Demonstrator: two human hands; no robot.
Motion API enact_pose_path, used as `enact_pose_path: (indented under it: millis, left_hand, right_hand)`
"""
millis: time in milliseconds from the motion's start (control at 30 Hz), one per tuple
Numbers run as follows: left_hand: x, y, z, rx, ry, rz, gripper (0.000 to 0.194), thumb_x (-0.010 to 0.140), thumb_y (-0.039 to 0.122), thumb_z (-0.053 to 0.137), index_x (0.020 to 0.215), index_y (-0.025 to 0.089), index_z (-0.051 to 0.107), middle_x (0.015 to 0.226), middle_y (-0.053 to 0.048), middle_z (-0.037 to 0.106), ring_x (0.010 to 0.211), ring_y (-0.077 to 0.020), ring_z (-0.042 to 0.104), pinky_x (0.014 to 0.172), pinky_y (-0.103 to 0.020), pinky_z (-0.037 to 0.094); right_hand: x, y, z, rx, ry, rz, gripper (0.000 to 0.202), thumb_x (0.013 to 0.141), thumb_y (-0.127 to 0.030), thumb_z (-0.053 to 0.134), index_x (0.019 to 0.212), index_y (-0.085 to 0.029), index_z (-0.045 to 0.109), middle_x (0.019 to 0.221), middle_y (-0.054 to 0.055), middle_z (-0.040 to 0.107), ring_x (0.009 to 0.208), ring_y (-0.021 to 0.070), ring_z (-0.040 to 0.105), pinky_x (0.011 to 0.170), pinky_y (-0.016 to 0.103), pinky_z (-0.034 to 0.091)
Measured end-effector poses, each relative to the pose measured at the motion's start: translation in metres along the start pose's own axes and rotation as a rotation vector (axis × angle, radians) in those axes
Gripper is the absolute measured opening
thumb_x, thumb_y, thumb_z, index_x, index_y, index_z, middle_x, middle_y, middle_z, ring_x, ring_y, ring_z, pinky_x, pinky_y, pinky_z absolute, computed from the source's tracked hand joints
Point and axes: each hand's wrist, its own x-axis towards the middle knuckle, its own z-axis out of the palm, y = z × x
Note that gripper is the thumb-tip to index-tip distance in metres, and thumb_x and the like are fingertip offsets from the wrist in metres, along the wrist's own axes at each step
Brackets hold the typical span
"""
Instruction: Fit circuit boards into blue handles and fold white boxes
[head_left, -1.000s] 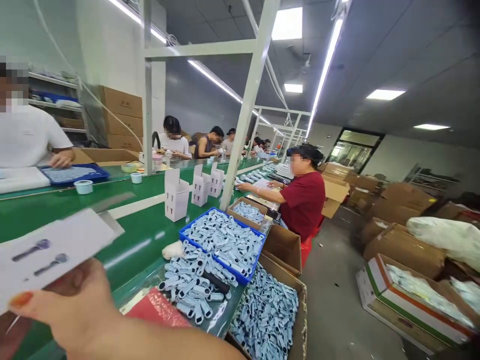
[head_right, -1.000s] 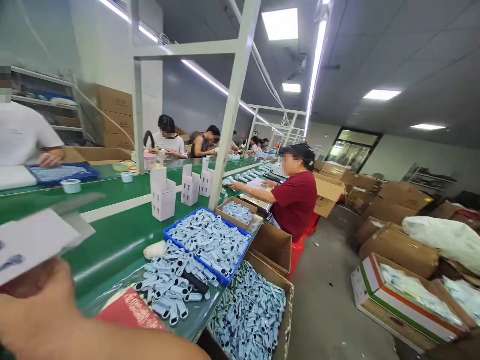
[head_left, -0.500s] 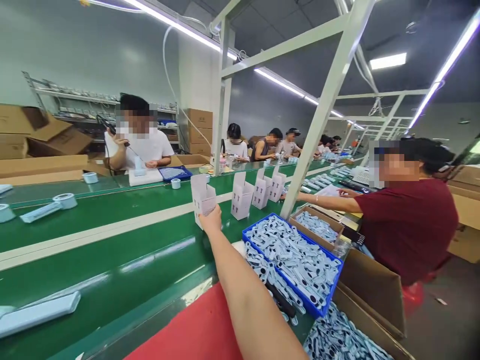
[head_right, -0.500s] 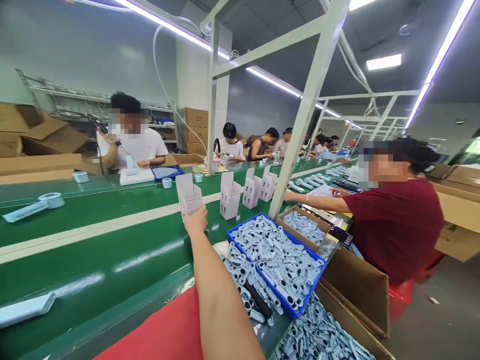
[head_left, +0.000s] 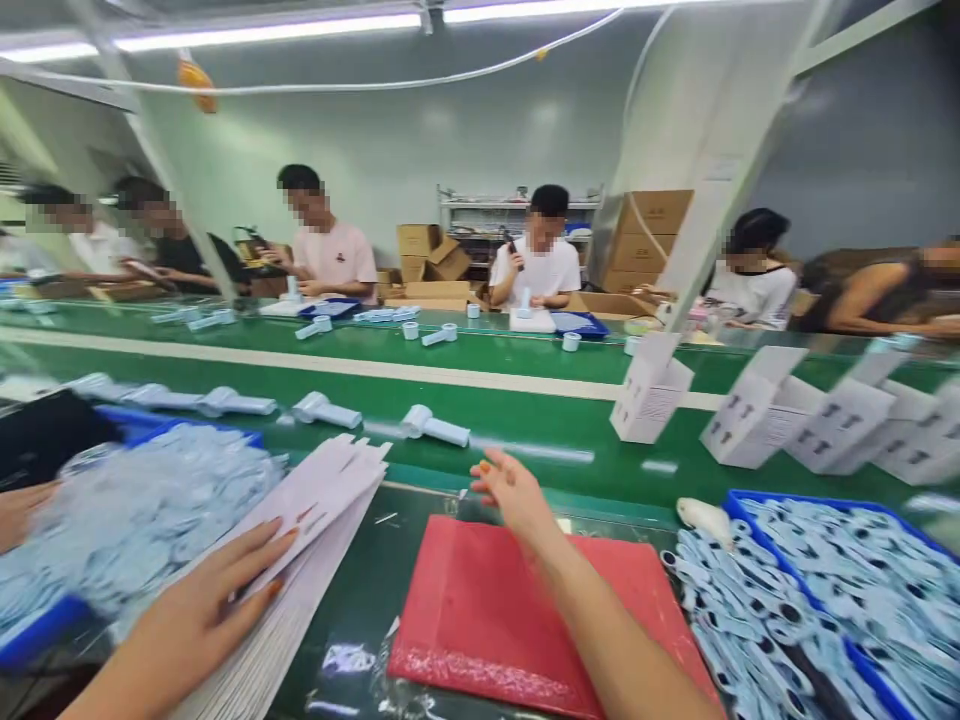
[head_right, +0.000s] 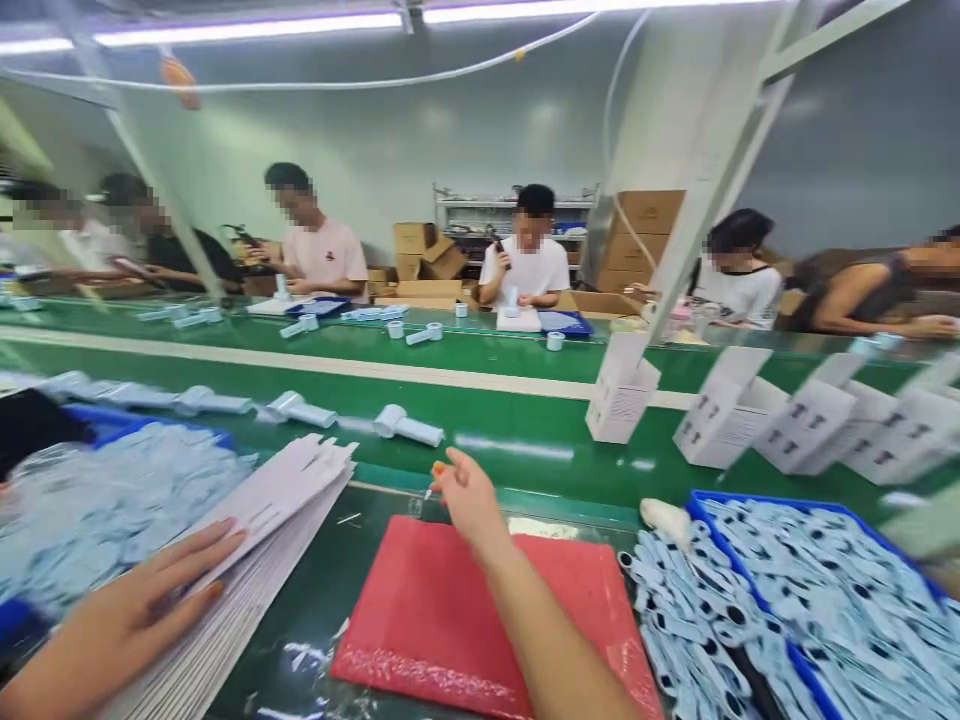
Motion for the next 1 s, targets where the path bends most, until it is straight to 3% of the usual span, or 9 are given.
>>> enact_pose_path:
  millis: [67, 167, 300, 433, 567, 700, 833, 933, 1000]
  left_hand:
    - [-0.008, 0.003, -0.002, 0.045, -0.06, 0.036, 0.039, 0.099, 0.059, 0.051, 0.135, 0.049, 0.063, 0.144, 0.007, 0.062, 0.124, -0.027, 0.067, 0.094, -0.036, 0.065]
    - [-0.008, 0.009, 0.0, 0.035, -0.044, 0.087, 0.038, 0.102, 0.056, 0.05, 0.137, 0.047, 0.062, 0.146, 0.005, 0.06, 0.126, -0.0253, 0.066, 0.1, -0.033, 0.062]
    - [-0.012, 0.017, 0.001, 0.082, 0.013, 0.206, 0.039, 0.105, 0.043, 0.049, 0.142, 0.043, 0.058, 0.148, 0.003, 0.058, 0.128, -0.0244, 0.063, 0.101, -0.033, 0.061]
    - [-0.017, 0.038, 0.0, 0.166, -0.013, 0.421, 0.047, 0.103, 0.022, 0.048, 0.147, 0.037, 0.053, 0.158, 0.002, 0.047, 0.148, -0.0258, 0.043, 0.121, -0.043, 0.044]
    - [0.004, 0.056, -0.006, 0.166, -0.053, 0.49, 0.052, 0.103, 0.028, 0.052, 0.154, 0.032, 0.044, 0.165, -0.001, 0.035, 0.155, -0.0279, 0.029, 0.128, -0.045, 0.029]
    - [0.056, 0.062, -0.013, 0.12, 0.06, 0.375, 0.057, 0.105, 0.037, 0.046, 0.16, 0.026, 0.033, 0.165, -0.008, 0.035, 0.153, -0.0346, 0.031, 0.127, -0.052, 0.025]
    - [0.116, 0.077, -0.007, -0.126, 0.002, 0.281, 0.05, 0.107, 0.045, 0.041, 0.152, 0.026, 0.047, 0.123, -0.008, 0.063, 0.107, -0.0231, 0.064, 0.09, -0.032, 0.052]
    - [0.155, 0.102, 0.003, -0.32, -0.023, 0.386, 0.045, 0.106, 0.044, 0.044, 0.144, 0.025, 0.057, 0.097, -0.004, 0.059, 0.083, -0.0161, 0.061, 0.073, -0.025, 0.049]
    - [0.176, 0.123, 0.008, -0.424, -0.028, 0.49, 0.041, 0.106, 0.043, 0.047, 0.141, 0.027, 0.06, 0.09, -0.002, 0.056, 0.077, -0.0139, 0.058, 0.068, -0.023, 0.047]
  right_hand:
    - [-0.022, 0.015, 0.033, 0.073, -0.174, 0.074, 0.062, 0.092, -0.051, 0.069, 0.14, -0.015, 0.056, 0.114, 0.014, 0.074, 0.087, 0.0209, 0.075, 0.072, 0.029, 0.058]
    - [-0.04, 0.03, 0.065, 0.157, -0.294, 0.148, 0.065, 0.089, -0.063, 0.071, 0.134, -0.018, 0.059, 0.111, 0.013, 0.074, 0.081, 0.0173, 0.075, 0.065, 0.024, 0.056]
    - [-0.038, 0.037, 0.086, 0.227, -0.335, 0.198, 0.066, 0.087, -0.073, 0.068, 0.126, -0.019, 0.06, 0.11, 0.011, 0.073, 0.079, 0.0144, 0.073, 0.064, 0.022, 0.055]
    - [-0.03, 0.04, 0.094, 0.264, -0.357, 0.168, 0.069, 0.07, -0.074, 0.082, 0.106, -0.018, 0.066, 0.095, 0.008, 0.073, 0.076, 0.0183, 0.071, 0.062, 0.026, 0.057]
    - [-0.034, 0.033, 0.08, 0.311, -0.353, 0.09, 0.077, 0.065, -0.074, 0.084, 0.118, -0.021, 0.068, 0.094, 0.007, 0.072, 0.082, 0.0232, 0.069, 0.067, 0.033, 0.059]
    - [-0.054, 0.009, 0.044, 0.352, -0.381, 0.001, 0.08, 0.072, -0.072, 0.081, 0.133, -0.022, 0.066, 0.103, 0.008, 0.073, 0.088, 0.0234, 0.068, 0.072, 0.035, 0.06]
    - [-0.088, -0.016, 0.01, 0.375, -0.476, -0.136, 0.066, 0.079, -0.061, 0.082, 0.131, -0.023, 0.068, 0.112, 0.007, 0.072, 0.099, 0.0206, 0.067, 0.086, 0.032, 0.058]
    - [-0.109, -0.026, -0.008, 0.317, -0.395, -0.209, 0.067, 0.077, -0.056, 0.085, 0.134, -0.027, 0.066, 0.119, 0.005, 0.07, 0.108, 0.0196, 0.065, 0.093, 0.03, 0.056]
    - [-0.116, -0.026, -0.019, 0.32, -0.301, -0.209, 0.068, 0.073, -0.057, 0.088, 0.13, -0.026, 0.066, 0.117, 0.005, 0.071, 0.103, 0.0201, 0.066, 0.086, 0.031, 0.059]
